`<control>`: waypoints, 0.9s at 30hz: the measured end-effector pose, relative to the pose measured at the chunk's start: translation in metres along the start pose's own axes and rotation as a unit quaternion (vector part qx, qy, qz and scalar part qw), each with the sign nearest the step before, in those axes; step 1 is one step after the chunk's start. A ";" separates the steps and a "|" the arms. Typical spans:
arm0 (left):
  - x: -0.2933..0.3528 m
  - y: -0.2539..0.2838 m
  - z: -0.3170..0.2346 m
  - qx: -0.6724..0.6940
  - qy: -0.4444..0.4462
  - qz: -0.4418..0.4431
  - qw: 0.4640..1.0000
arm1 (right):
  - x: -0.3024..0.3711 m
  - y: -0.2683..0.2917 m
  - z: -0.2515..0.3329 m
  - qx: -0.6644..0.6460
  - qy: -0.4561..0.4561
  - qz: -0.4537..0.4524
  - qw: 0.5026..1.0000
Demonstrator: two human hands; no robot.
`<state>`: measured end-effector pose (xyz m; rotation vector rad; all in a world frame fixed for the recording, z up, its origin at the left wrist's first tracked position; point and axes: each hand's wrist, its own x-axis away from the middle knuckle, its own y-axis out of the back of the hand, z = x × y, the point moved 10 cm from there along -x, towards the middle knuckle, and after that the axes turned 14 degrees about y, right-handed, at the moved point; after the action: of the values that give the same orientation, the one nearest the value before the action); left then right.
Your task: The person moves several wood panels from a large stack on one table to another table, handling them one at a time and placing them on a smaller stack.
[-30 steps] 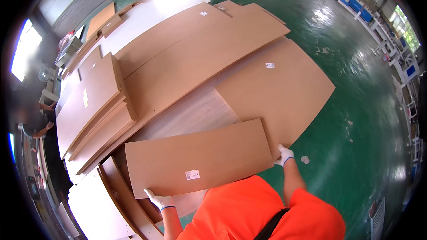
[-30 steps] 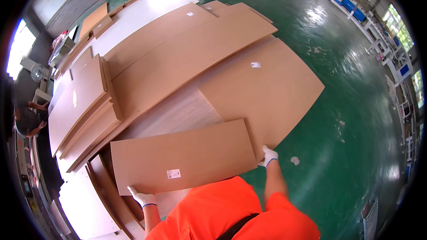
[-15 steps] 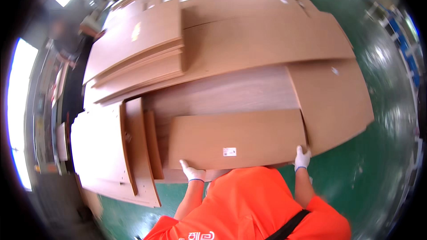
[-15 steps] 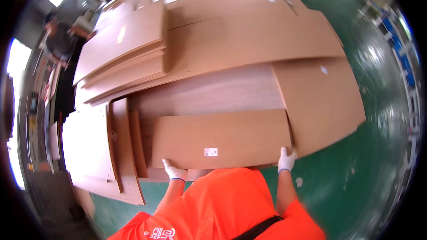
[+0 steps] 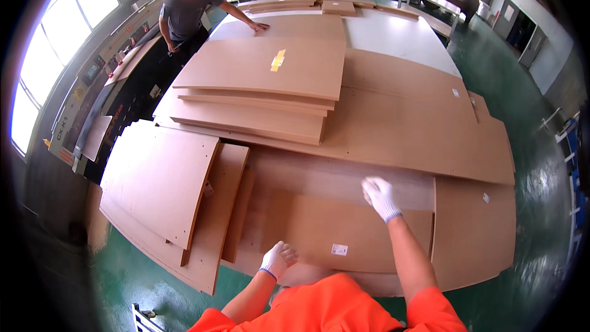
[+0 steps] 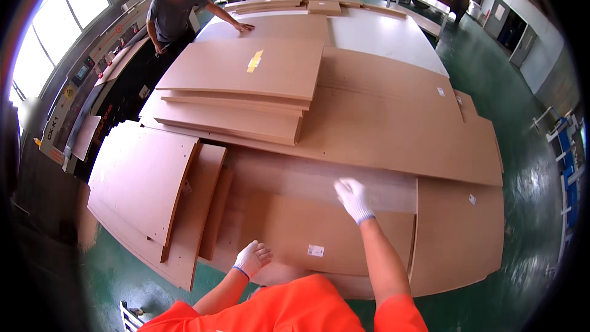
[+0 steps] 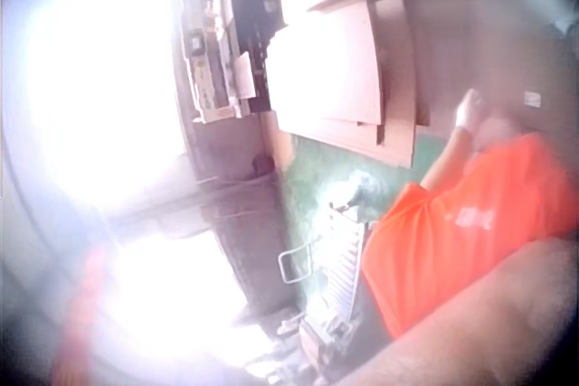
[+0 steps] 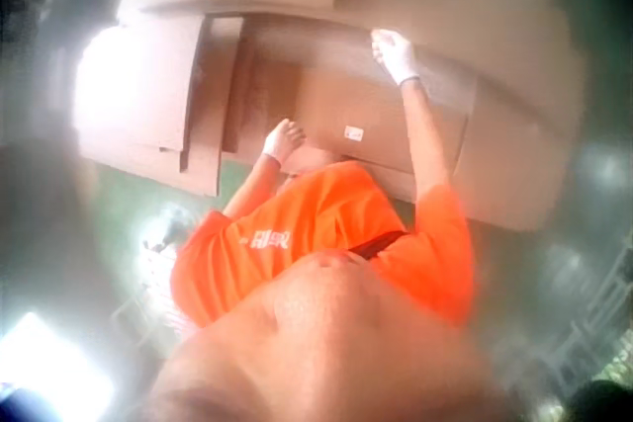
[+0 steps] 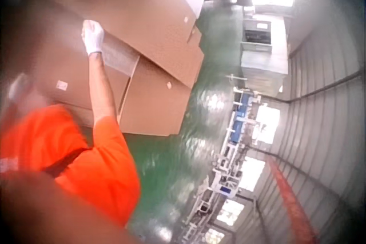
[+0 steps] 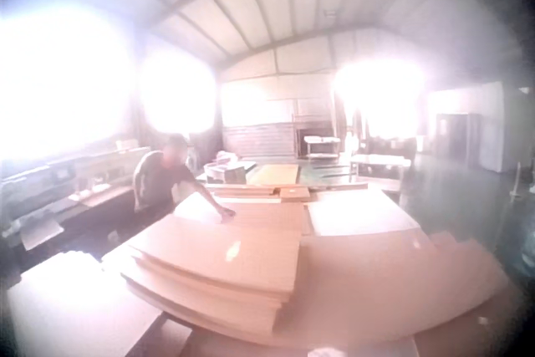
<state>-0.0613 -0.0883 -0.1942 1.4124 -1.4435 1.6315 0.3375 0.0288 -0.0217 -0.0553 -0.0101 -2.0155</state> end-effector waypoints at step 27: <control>0.143 -0.097 -0.341 0.061 -0.321 0.184 0.927 | 0.211 0.016 0.005 -0.363 -0.138 -0.230 0.892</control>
<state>-0.1374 0.2228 0.0153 1.9612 -2.1061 1.5570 0.2616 -0.1681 -0.0078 -0.8878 0.6041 -2.3562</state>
